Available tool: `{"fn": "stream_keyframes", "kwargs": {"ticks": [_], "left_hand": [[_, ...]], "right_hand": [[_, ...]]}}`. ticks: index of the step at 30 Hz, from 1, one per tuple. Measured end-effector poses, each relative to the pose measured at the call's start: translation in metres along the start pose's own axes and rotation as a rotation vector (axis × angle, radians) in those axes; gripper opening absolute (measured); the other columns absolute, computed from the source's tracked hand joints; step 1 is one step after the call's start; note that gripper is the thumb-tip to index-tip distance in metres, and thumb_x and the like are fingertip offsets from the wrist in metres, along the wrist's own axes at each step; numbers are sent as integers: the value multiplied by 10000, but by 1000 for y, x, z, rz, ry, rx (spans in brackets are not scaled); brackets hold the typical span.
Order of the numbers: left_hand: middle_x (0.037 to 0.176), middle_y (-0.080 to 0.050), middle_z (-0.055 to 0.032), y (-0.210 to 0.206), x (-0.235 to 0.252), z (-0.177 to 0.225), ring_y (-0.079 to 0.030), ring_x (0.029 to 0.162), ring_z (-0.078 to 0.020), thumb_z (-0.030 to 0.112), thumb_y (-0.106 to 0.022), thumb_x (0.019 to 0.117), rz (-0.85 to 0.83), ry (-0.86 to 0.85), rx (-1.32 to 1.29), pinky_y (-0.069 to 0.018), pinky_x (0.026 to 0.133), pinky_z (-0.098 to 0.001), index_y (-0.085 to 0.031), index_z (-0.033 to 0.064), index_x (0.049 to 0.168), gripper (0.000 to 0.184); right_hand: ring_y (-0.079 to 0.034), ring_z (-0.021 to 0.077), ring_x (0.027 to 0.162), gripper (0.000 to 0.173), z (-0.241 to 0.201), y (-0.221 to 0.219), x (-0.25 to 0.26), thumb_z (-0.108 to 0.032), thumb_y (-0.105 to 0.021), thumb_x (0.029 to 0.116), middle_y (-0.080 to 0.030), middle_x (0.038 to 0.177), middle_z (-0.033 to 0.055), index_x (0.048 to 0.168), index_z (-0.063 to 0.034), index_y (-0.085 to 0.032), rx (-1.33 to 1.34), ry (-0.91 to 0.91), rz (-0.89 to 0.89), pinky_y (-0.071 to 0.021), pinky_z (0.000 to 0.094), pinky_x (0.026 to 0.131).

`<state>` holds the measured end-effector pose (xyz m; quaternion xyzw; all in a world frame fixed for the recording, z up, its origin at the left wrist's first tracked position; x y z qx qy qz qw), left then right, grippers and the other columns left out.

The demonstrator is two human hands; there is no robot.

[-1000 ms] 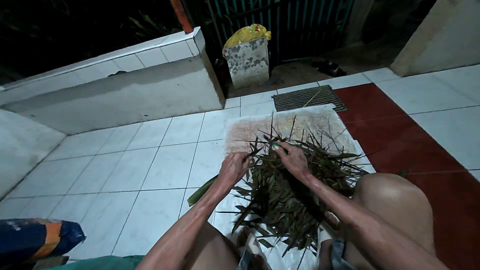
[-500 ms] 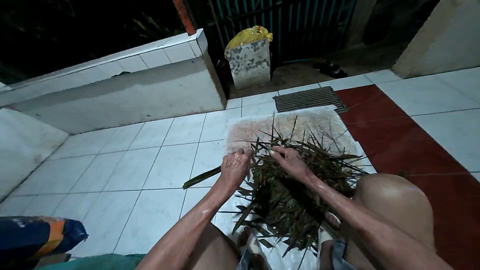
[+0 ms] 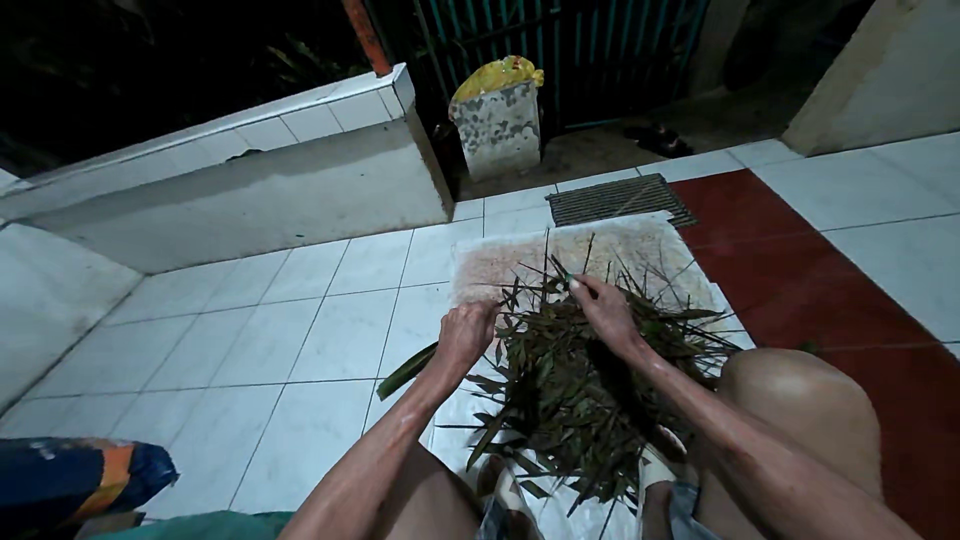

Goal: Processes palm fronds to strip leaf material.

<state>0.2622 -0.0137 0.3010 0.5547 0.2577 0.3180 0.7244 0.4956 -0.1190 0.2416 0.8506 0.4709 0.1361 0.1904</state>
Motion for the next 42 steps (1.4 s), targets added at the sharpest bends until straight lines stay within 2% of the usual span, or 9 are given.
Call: {"fn": "stream_keyframes", "kwargs": {"ticks": [2, 4, 7, 10, 14, 20, 27, 37, 42], "left_hand": [[896, -729, -104, -6, 7, -6, -712, 848, -269, 366, -484, 1077, -24, -44, -160, -567, 812, -520, -739, 97, 1083, 371], [793, -705, -51, -10, 13, -6, -683, 706, -182, 379, -485, 1080, -72, -107, -294, -585, 740, -430, -736, 88, 1038, 386], [770, -699, -28, -13, 14, 3, -651, 638, -140, 373, -475, 1088, -142, -150, -370, -572, 685, -369, -729, 80, 1030, 392], [767, -699, -21, -14, 15, 1, -636, 576, -124, 416, -509, 1073, -178, -144, -475, -564, 580, -326, -706, 81, 1025, 392], [785, -708, -35, -18, 14, -16, -647, 565, -132, 423, -619, 1019, -253, -114, -598, -571, 541, -314, -684, 71, 1074, 363], [749, -690, 4, -17, 12, -26, -560, 524, -76, 346, -528, 1075, -238, -94, -598, -470, 508, -258, -712, 83, 1025, 325], [802, -707, -66, -17, 22, -24, -689, 778, -197, 337, -498, 1082, -94, -57, -265, -562, 836, -444, -732, 63, 1030, 364], [972, -726, -165, -16, 15, -5, -709, 968, -352, 257, -474, 1074, -51, -50, -64, -554, 870, -558, -723, 65, 1120, 318], [981, -727, -186, -14, 12, 10, -716, 983, -384, 220, -438, 1074, -52, 36, 82, -566, 842, -566, -704, 73, 1135, 310]], "right_hand": [[-663, 170, 799, 404, -3, -8, -3, -343, -521, 1080, -711, 1015, 94, 1384, -95, -613, 174, 14, -130, -571, 377, 760], [-587, 120, 701, 431, -9, -18, -6, -335, -534, 1073, -668, 914, 59, 1422, -86, -574, 336, -3, -226, -512, 296, 651], [-522, 92, 609, 395, -15, -28, -6, -341, -553, 1063, -613, 802, 21, 1363, -90, -604, 479, -10, -269, -448, 245, 546], [-509, 84, 588, 322, -16, -29, 0, -340, -557, 1064, -601, 787, 16, 1241, -82, -635, 505, 3, -234, -433, 231, 523], [-500, 92, 574, 332, -12, -20, 11, -366, -554, 1065, -607, 783, 21, 1232, -94, -645, 494, -4, -150, -435, 246, 520], [-587, 157, 666, 356, -7, -17, 8, -365, -538, 1073, -660, 841, 67, 1257, -87, -662, 264, 5, -56, -517, 352, 636], [-637, 150, 767, 402, -30, -39, -15, -396, -493, 1078, -689, 924, 65, 1280, -103, -682, 111, 168, -278, -552, 361, 743], [-657, 152, 837, 415, -34, -46, -23, -423, -468, 1080, -714, 981, 55, 1287, -150, -703, 38, 128, -329, -547, 386, 815], [-691, 195, 1027, 409, -37, -46, -26, -428, -470, 1074, -738, 1124, 62, 1316, -196, -704, -38, 65, -267, -538, 469, 939]]}}
Point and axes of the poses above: each hand's wrist, its own x-axis towards the middle knuckle, its own y-axis out of the back of the hand, z = x × y, the point moved 3 cm from there along x, towards the middle knuckle
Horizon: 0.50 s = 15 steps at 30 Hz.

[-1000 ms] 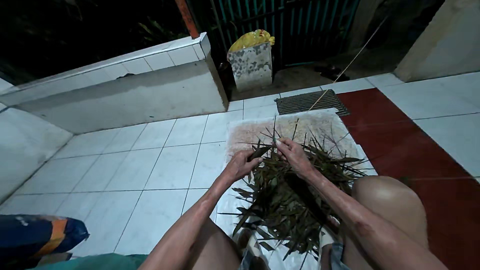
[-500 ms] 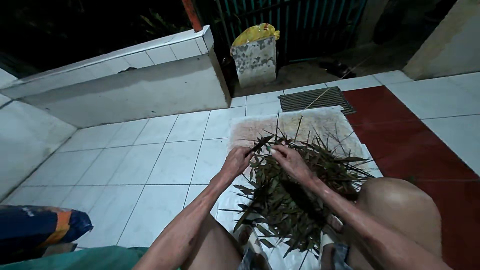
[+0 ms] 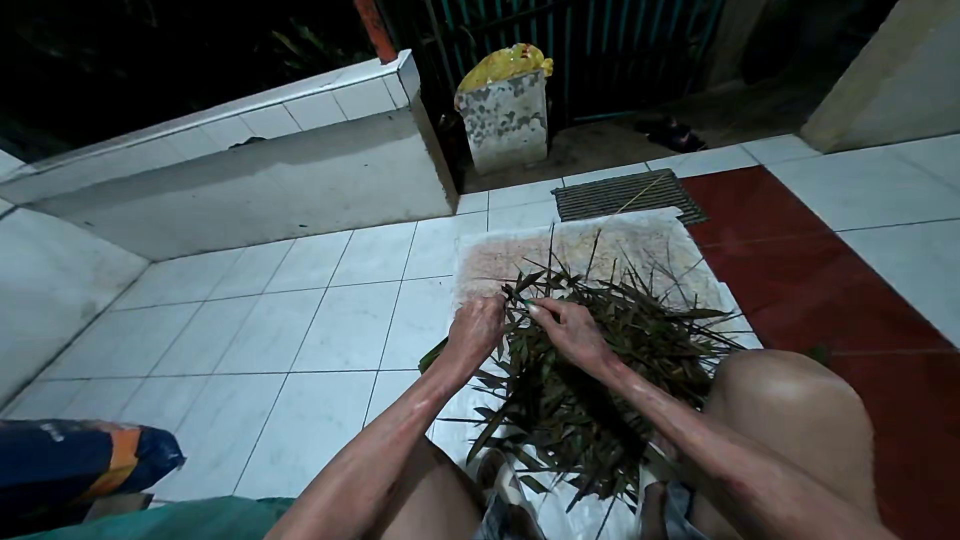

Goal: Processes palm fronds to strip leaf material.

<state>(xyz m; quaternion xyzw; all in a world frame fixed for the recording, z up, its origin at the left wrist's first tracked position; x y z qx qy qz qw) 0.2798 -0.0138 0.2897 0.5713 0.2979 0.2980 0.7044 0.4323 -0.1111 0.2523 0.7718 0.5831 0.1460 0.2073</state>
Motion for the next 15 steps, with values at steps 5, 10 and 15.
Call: {"fn": "stream_keyframes", "kwargs": {"ticks": [5, 10, 15], "left_hand": [[963, -725, -184, 4, -5, 14, -718, 969, -384, 190, -440, 1064, 2, 27, 90, -566, 812, -546, -688, 51, 1108, 287], [1001, -721, -186, 4, -6, 15, -711, 1004, -376, 188, -443, 1064, -28, 53, 106, -561, 835, -544, -683, 54, 1126, 282], [991, -719, -182, 4, -9, 20, -711, 993, -377, 195, -436, 1067, -49, 35, 107, -562, 823, -543, -682, 54, 1091, 285]], "right_hand": [[-682, 215, 1060, 402, -3, -3, -1, -430, -467, 1075, -737, 1130, 57, 1298, -204, -714, -13, -47, 11, -526, 487, 954], [-680, 211, 1079, 403, -1, -6, 1, -438, -464, 1074, -739, 1142, 50, 1308, -222, -711, -21, -65, 10, -521, 488, 962], [-685, 232, 1066, 405, 5, -4, 5, -416, -470, 1076, -737, 1122, 82, 1289, -177, -718, -12, -82, 41, -524, 500, 958]]}}
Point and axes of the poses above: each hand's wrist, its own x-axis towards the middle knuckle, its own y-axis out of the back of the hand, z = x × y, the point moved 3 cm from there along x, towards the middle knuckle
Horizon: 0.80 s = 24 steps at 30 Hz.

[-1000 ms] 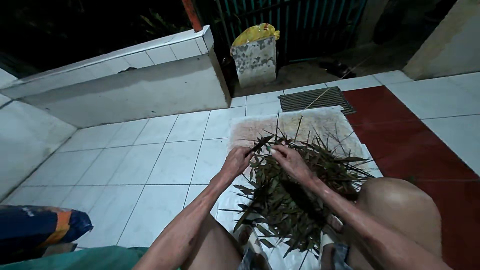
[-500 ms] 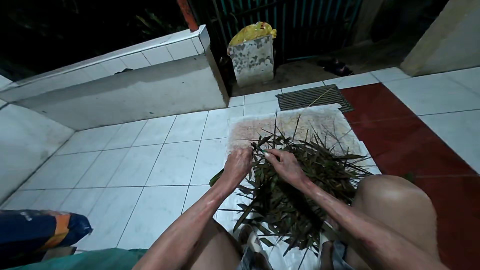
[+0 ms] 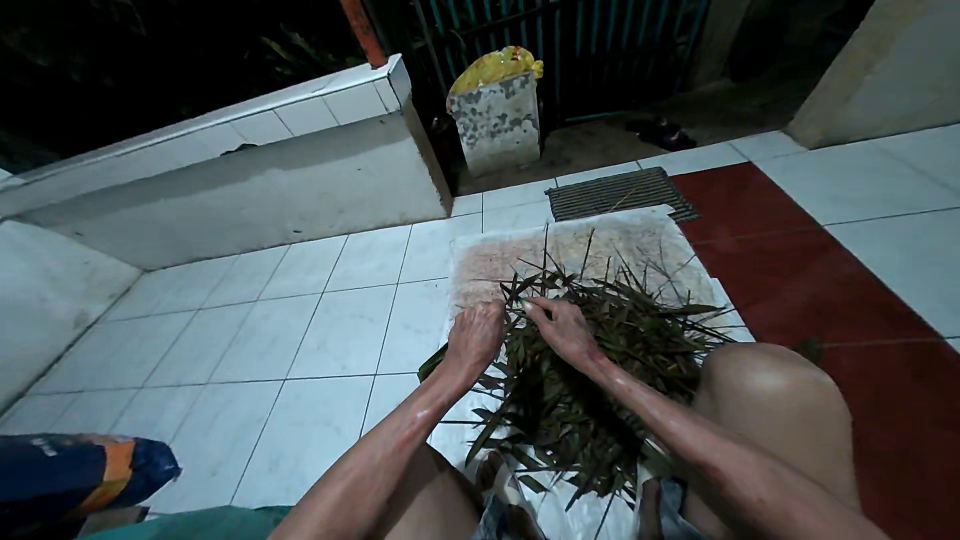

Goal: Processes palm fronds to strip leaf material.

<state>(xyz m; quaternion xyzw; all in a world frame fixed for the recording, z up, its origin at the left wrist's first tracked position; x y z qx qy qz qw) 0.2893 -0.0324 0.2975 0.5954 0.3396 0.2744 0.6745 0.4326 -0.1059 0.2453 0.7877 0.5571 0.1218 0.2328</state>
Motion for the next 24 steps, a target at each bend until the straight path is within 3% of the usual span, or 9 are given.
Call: {"fn": "stream_keyframes", "kwargs": {"ticks": [6, 12, 16, 24], "left_hand": [[1027, -723, -169, 3, -1, -4, -698, 1046, -357, 237, -440, 1074, -16, 3, -70, -547, 885, -537, -701, 74, 1113, 310], [1000, -724, -151, -2, -1, -7, -703, 1022, -338, 263, -447, 1075, 15, -22, -83, -554, 871, -522, -707, 78, 1089, 319], [1023, -719, -161, -4, -2, -9, -693, 1046, -346, 277, -452, 1072, -12, -20, -101, -550, 888, -535, -709, 87, 1113, 323], [1004, -720, -145, -7, -3, -10, -695, 1024, -328, 298, -450, 1074, -33, -32, -123, -549, 888, -520, -714, 90, 1091, 336]], "right_hand": [[-682, 226, 1078, 408, 1, -1, 0, -425, -465, 1076, -735, 1136, 72, 1291, -186, -716, -11, 0, -6, -527, 496, 958], [-690, 225, 1046, 415, 4, -4, 2, -455, -461, 1072, -743, 1102, 59, 1291, -217, -720, -34, -1, 12, -532, 504, 934], [-677, 235, 1112, 426, 11, -4, 3, -472, -449, 1071, -737, 1166, 55, 1315, -239, -709, -59, -15, 12, -518, 516, 971], [-681, 248, 1113, 410, 23, 0, 3, -455, -459, 1073, -735, 1181, 61, 1333, -244, -696, -97, -25, 35, -519, 533, 967]]}}
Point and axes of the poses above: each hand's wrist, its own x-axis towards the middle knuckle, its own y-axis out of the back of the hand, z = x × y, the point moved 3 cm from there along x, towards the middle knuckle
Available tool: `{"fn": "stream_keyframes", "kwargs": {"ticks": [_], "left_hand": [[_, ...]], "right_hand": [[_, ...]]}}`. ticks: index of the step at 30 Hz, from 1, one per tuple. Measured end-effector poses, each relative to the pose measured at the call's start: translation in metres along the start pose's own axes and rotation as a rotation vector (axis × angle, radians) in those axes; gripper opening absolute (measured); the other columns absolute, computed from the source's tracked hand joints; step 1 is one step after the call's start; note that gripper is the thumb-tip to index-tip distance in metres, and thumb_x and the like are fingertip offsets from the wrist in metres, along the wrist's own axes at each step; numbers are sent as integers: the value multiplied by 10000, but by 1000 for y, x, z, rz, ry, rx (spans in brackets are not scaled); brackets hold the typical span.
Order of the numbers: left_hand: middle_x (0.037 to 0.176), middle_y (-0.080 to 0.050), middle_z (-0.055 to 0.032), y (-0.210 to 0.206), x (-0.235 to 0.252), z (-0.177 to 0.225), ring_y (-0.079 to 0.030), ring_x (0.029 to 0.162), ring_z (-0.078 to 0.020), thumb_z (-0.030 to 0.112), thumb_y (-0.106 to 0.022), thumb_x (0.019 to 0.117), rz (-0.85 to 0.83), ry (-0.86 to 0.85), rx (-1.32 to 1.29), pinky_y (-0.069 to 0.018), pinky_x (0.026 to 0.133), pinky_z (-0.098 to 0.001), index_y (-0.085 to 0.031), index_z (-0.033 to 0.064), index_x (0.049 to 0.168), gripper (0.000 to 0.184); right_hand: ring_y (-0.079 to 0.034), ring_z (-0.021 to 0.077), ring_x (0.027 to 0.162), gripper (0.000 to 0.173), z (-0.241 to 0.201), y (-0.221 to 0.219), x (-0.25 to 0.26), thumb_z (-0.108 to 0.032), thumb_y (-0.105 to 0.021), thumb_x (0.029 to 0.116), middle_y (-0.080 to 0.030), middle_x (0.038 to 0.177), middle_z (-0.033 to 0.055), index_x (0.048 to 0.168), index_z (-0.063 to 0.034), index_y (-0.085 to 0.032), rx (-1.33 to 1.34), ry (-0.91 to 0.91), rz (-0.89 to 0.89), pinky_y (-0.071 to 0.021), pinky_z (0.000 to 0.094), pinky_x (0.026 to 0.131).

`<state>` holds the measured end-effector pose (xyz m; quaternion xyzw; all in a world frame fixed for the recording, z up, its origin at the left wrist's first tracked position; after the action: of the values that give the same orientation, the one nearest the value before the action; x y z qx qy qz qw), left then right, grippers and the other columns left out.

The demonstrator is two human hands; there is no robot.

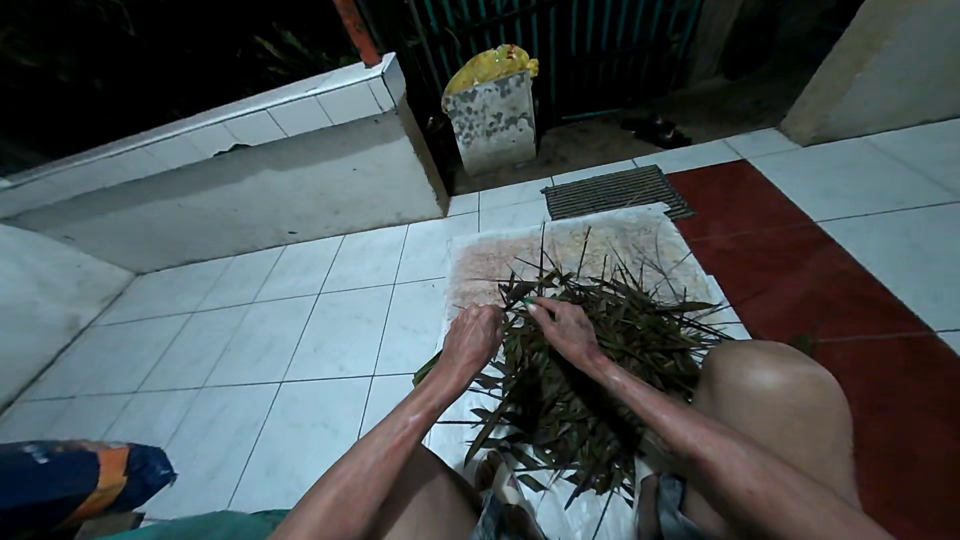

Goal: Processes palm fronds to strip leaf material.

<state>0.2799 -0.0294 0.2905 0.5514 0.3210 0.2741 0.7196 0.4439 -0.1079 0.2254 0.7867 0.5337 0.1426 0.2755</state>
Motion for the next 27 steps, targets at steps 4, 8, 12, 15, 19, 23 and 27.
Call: {"fn": "stream_keyframes", "kwargs": {"ticks": [4, 8, 12, 15, 19, 23, 27], "left_hand": [[983, -717, -146, 0, -2, -2, -696, 999, -325, 304, -454, 1074, -6, -9, -30, -548, 880, -518, -718, 83, 1080, 344], [969, -716, -141, -2, -2, -7, -697, 973, -319, 299, -467, 1067, -17, -24, -66, -551, 863, -524, -726, 82, 1065, 338], [1029, -721, -144, -3, -3, -11, -694, 1019, -320, 296, -470, 1072, -40, -28, -71, -546, 909, -521, -726, 78, 1115, 339], [1050, -725, -154, 1, -6, -14, -694, 1041, -333, 280, -463, 1075, -26, -24, -42, -540, 920, -535, -724, 82, 1143, 334], [1061, -728, -160, 4, -8, -13, -698, 1051, -359, 271, -450, 1076, 10, -19, 41, -547, 885, -560, -717, 112, 1170, 325], [1032, -719, -183, 6, -8, -6, -703, 1006, -389, 235, -428, 1082, 12, -24, 131, -549, 832, -571, -695, 83, 1150, 315], [1019, -717, -182, 4, -6, -4, -713, 943, -391, 214, -421, 1079, 42, -61, 193, -562, 777, -557, -690, 86, 1161, 309]], "right_hand": [[-670, 271, 1142, 412, 12, 8, 3, -456, -464, 1071, -722, 1221, 71, 1357, -250, -678, -8, -33, 11, -510, 549, 986], [-670, 272, 1139, 406, 23, 7, 5, -466, -466, 1070, -724, 1212, 72, 1350, -267, -681, -16, -43, 35, -509, 549, 982], [-679, 340, 1100, 403, 37, 21, 11, -423, -474, 1079, -727, 1172, 134, 1347, -203, -680, -49, -126, 131, -510, 594, 957], [-681, 367, 1064, 416, 42, 33, 14, -411, -487, 1082, -728, 1126, 170, 1327, -141, -686, -36, -104, 227, -505, 609, 942], [-689, 284, 1017, 412, 22, 28, 5, -390, -481, 1086, -726, 1111, 140, 1325, -123, -684, 80, 38, 72, -530, 528, 931], [-645, 174, 817, 427, 7, 15, -3, -382, -464, 1087, -697, 954, 92, 1306, -88, -683, 188, 146, -121, -544, 389, 801], [-617, 133, 778, 423, -1, 10, -3, -390, -465, 1090, -680, 922, 67, 1281, -92, -695, 219, 173, -203, -534, 339, 768]]}}
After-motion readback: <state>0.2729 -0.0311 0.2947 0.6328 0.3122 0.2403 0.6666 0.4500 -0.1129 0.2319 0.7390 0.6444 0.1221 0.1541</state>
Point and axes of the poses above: each hand's wrist, its own x-axis towards the middle knuckle, its own y-axis out of the back of the hand, z = x × y, the point moved 3 cm from there along x, towards the middle knuckle
